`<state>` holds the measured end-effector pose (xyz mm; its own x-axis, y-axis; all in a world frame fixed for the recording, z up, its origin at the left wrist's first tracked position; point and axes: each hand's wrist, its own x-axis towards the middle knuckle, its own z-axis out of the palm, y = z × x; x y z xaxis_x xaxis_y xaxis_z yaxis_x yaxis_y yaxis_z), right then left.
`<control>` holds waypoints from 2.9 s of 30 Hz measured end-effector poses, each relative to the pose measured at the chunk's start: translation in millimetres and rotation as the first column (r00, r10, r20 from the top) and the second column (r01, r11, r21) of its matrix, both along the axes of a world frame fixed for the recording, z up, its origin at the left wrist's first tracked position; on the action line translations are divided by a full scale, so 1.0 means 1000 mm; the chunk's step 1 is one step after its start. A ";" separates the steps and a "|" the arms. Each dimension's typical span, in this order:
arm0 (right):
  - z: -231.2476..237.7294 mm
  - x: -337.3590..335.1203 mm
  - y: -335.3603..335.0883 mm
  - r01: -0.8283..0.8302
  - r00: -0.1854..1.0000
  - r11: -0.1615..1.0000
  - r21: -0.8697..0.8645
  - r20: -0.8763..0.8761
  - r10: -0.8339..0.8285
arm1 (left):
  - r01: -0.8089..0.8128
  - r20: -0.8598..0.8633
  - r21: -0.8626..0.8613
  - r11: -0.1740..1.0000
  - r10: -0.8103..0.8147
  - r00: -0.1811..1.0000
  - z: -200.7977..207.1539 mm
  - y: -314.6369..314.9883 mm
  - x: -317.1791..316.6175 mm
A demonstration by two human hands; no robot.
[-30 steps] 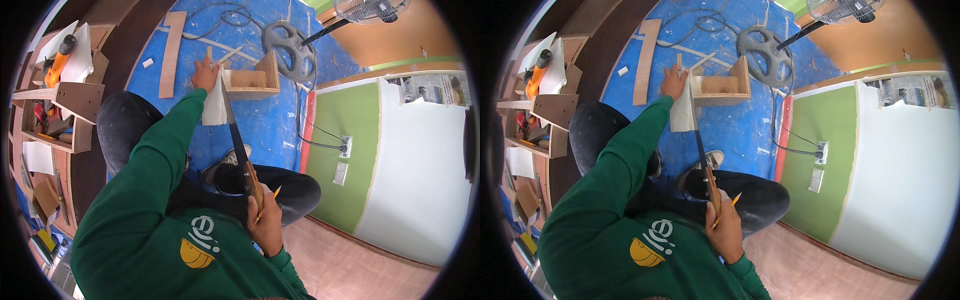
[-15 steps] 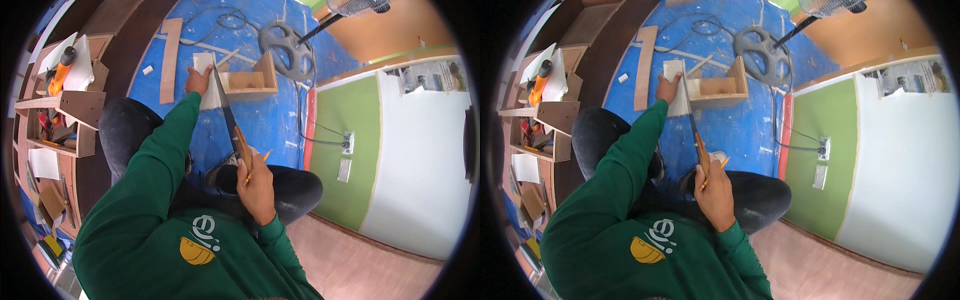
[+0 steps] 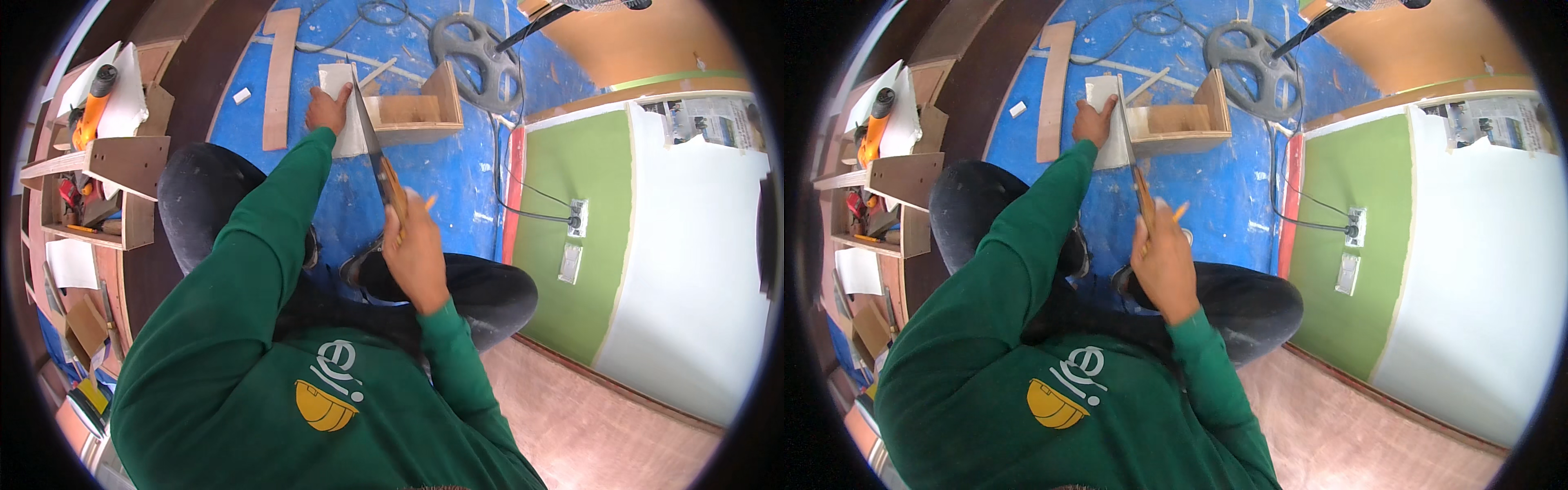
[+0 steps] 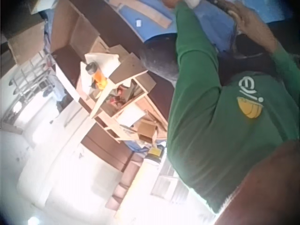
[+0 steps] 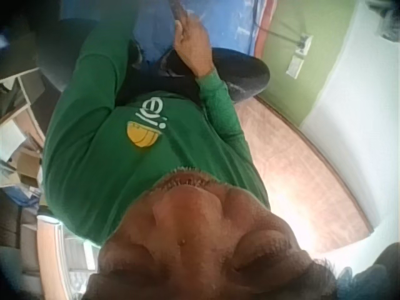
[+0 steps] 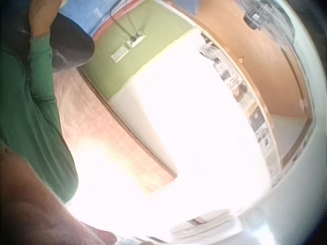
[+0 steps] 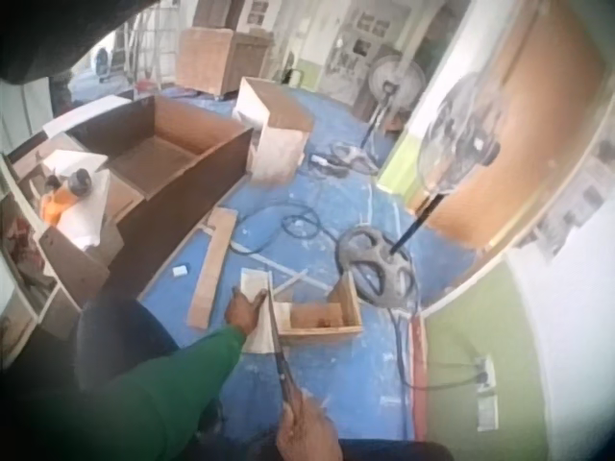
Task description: The person sits on the floor and uses a hand saw to cut a small white wooden piece. They then use a cordless drill to drive screws into the cut piece and attach it to a larger wooden structure.
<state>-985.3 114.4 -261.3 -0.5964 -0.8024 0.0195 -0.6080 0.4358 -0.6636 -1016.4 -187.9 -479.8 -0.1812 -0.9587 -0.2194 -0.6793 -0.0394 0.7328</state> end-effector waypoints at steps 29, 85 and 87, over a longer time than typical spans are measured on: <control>0.073 0.048 0.092 0.025 0.993 0.995 0.100 0.109 -0.036 | -0.029 -0.019 -0.002 1.000 0.029 0.999 -0.006 0.004 0.008; -0.013 -0.002 -0.001 0.026 0.999 1.000 0.010 0.042 -0.026 | -0.037 -0.047 -0.010 0.999 0.037 0.998 -0.002 0.001 -0.005; 0.014 0.015 0.038 0.026 0.999 1.000 0.007 0.040 -0.027 | -0.041 -0.068 -0.004 0.999 0.041 0.997 -0.002 0.000 -0.001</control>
